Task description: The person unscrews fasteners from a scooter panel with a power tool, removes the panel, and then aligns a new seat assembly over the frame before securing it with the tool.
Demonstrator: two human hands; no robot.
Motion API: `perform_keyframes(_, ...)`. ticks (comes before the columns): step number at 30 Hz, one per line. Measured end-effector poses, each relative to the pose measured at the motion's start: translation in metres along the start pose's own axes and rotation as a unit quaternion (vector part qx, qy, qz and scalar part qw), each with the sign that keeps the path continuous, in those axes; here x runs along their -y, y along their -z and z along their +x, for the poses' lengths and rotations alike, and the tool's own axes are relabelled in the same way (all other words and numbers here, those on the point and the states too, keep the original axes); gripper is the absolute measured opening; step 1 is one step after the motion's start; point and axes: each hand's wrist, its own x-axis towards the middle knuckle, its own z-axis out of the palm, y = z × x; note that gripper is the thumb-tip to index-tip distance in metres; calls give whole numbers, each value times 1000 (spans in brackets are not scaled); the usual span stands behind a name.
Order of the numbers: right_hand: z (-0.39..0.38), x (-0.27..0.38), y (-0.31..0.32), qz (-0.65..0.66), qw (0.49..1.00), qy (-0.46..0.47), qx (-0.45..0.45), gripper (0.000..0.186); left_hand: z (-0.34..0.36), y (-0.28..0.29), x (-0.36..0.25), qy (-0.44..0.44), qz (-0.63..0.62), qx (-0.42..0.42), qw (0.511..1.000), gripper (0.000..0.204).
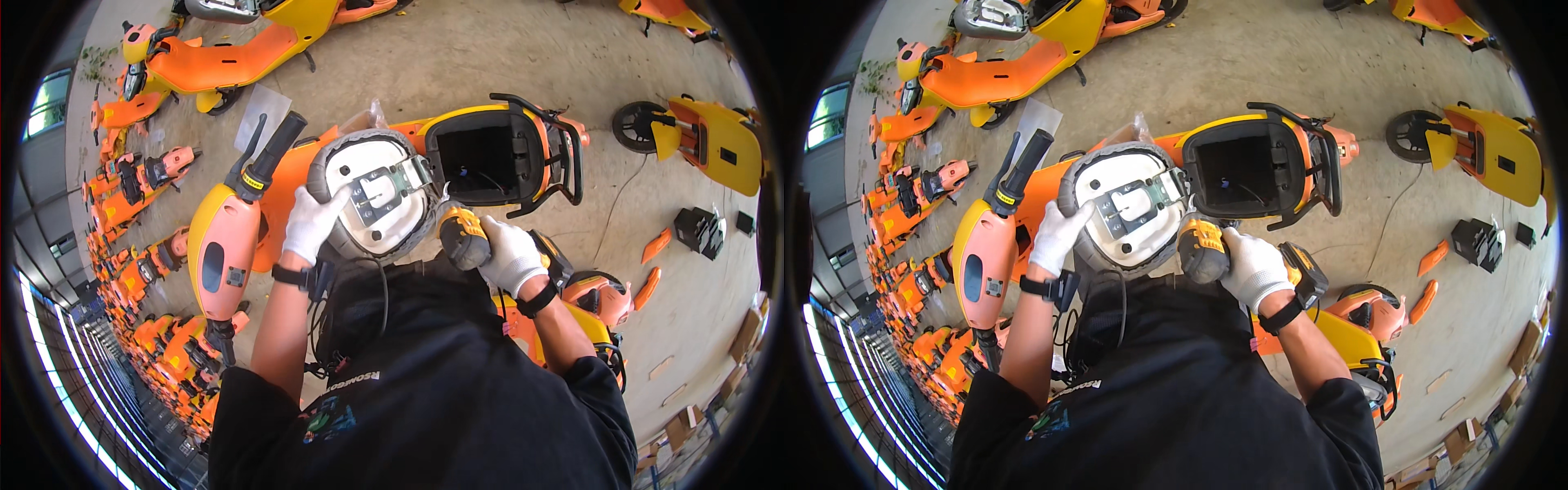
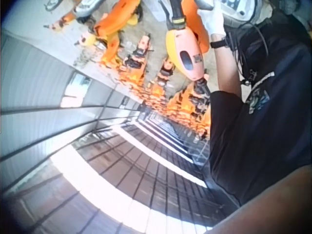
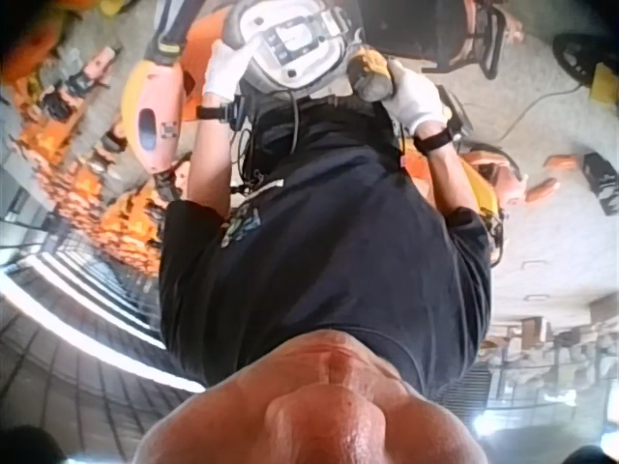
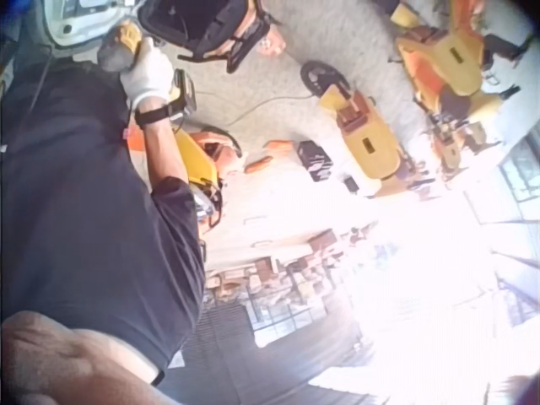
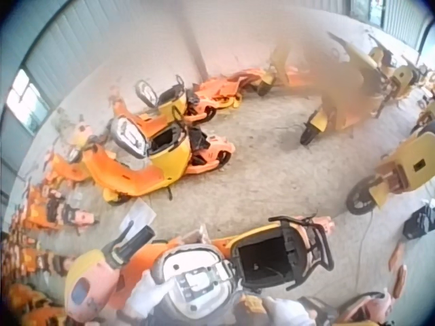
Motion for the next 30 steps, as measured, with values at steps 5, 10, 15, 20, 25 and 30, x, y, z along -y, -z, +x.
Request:
perform_keyframes(5,2,2,-2,-6,1000,11,-6,29,35,-15,40,23,-197,30,980,52)
perform_keyframes(10,0,6,-2,-7,1000,1,-3,29,9,-13,22,-23,-109,18,994,74)
perform_keyframes(15,-8,7,-1,-10,1000,-2,-4,32,-34,-9,-31,2,54,-17,998,78)
perform_keyframes(20,-13,9,-1,-13,1000,-6,0,35,-47,-3,-42,-24,108,-2,994,76)
perform_keyframes(25,-9,15,2,-22,1000,2,-1,33,-48,-5,-45,-21,147,-2,989,79)
perform_keyframes(30,-2,21,1,-34,999,7,15,30,-47,-7,-49,-43,153,10,987,78)
